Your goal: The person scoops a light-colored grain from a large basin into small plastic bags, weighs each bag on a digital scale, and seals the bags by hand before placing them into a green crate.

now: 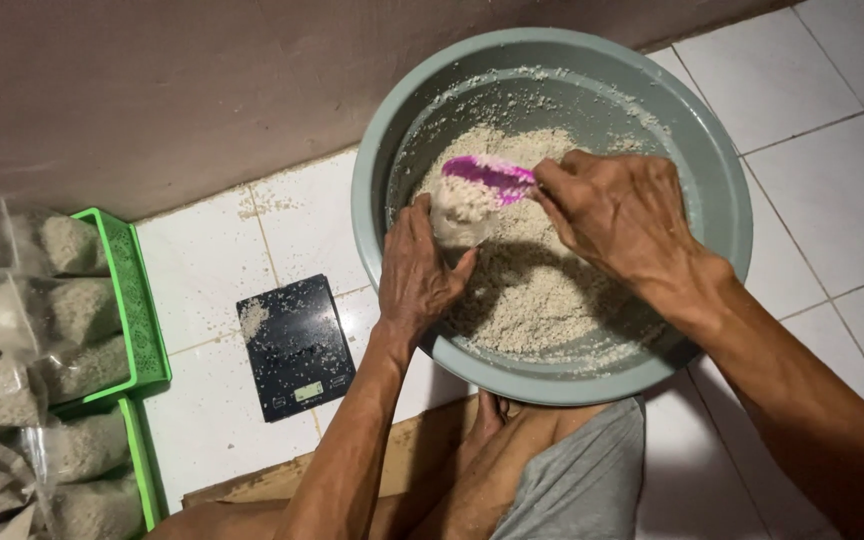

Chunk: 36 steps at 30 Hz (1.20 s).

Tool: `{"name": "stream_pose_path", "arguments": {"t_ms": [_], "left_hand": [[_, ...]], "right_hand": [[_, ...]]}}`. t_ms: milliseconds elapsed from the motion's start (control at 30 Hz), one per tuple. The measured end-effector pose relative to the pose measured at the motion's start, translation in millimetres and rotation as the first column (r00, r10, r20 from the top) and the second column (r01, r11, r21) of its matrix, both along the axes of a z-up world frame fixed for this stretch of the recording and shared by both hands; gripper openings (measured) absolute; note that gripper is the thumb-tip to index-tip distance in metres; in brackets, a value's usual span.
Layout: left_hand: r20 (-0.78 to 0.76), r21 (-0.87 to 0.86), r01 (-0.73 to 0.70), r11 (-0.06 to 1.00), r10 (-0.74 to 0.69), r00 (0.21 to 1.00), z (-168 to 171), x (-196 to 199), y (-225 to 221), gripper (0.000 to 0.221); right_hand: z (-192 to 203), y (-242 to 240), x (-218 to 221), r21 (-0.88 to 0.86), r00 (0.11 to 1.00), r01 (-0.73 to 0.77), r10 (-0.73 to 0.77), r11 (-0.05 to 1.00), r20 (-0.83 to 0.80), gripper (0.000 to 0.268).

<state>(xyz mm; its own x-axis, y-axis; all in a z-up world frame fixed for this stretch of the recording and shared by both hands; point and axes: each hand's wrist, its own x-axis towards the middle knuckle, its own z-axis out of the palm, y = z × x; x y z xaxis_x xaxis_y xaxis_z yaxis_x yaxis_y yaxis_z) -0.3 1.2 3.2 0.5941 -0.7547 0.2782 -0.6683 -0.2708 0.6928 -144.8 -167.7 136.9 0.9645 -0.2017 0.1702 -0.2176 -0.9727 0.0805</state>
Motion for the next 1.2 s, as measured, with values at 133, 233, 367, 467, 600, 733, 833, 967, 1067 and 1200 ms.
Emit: {"name": "stream_pose_path", "arguments": {"t_ms": [133, 233, 367, 467, 600, 733, 833, 967, 1067, 1200], "left_hand": [[0.025, -0.006, -0.003, 1.0, 0.003, 1.0, -3, 0, 0, 0.081], [0.035, -0.004, -0.009, 1.0, 0.009, 0.999, -2, 1, -1, 0.083], [0.062, 0.008, -0.033, 0.999, 0.033, 0.998, -5, 0, -2, 0.086], [0.052, 0.02, -0.031, 0.999, 0.03, 0.998, -6, -1, -1, 0.085], [0.048, 0.027, -0.031, 0.999, 0.03, 0.998, -6, 0, -3, 0.084], [0.032, 0.018, -0.029, 0.999, 0.028, 0.999, -9, 1, -2, 0.084], [0.035, 0.017, -0.028, 0.999, 0.027, 0.999, -6, 1, -1, 0.084], [0.035, 0.019, -0.03, 0.999, 0.029, 0.999, -4, 0, 0, 0.086], [0.027, 0.015, -0.015, 1.0, 0.015, 1.0, -13, 1, 0, 0.085], [0.02, 0.005, -0.006, 1.0, 0.006, 1.0, -1, 0, 1, 0.084]], "right_hand": [[1, -5, -11, 0.168, 0.994, 0.081, -0.093, 0.982, 0.064, 0.016], [-13, -19, -32, 0.376, 0.957, 0.16, -0.237, 0.913, 0.167, 0.014], [-51, -40, -60, 0.392, 0.911, 0.335, -0.4, 0.857, 0.095, 0.014], [-79, -42, -65, 0.179, 0.908, 0.41, -0.38, 0.895, -0.177, 0.02], [-87, -18, -59, -0.083, 0.852, 0.327, -0.332, 0.941, -0.405, 0.019], [-53, 21, -32, -0.081, 0.822, 0.204, -0.216, 0.976, -0.527, 0.02], [-115, 19, -35, -0.038, 0.842, 0.108, -0.112, 0.993, -0.528, 0.023], [-159, 6, -40, -0.086, 0.883, 0.036, -0.072, 0.996, -0.464, 0.02], [-120, 1, -24, 0.063, 0.956, 0.136, -0.115, 0.989, -0.271, 0.026], [-73, 15, -4, 0.402, 0.982, -0.089, 0.013, 0.911, 0.19, 0.041]]}}
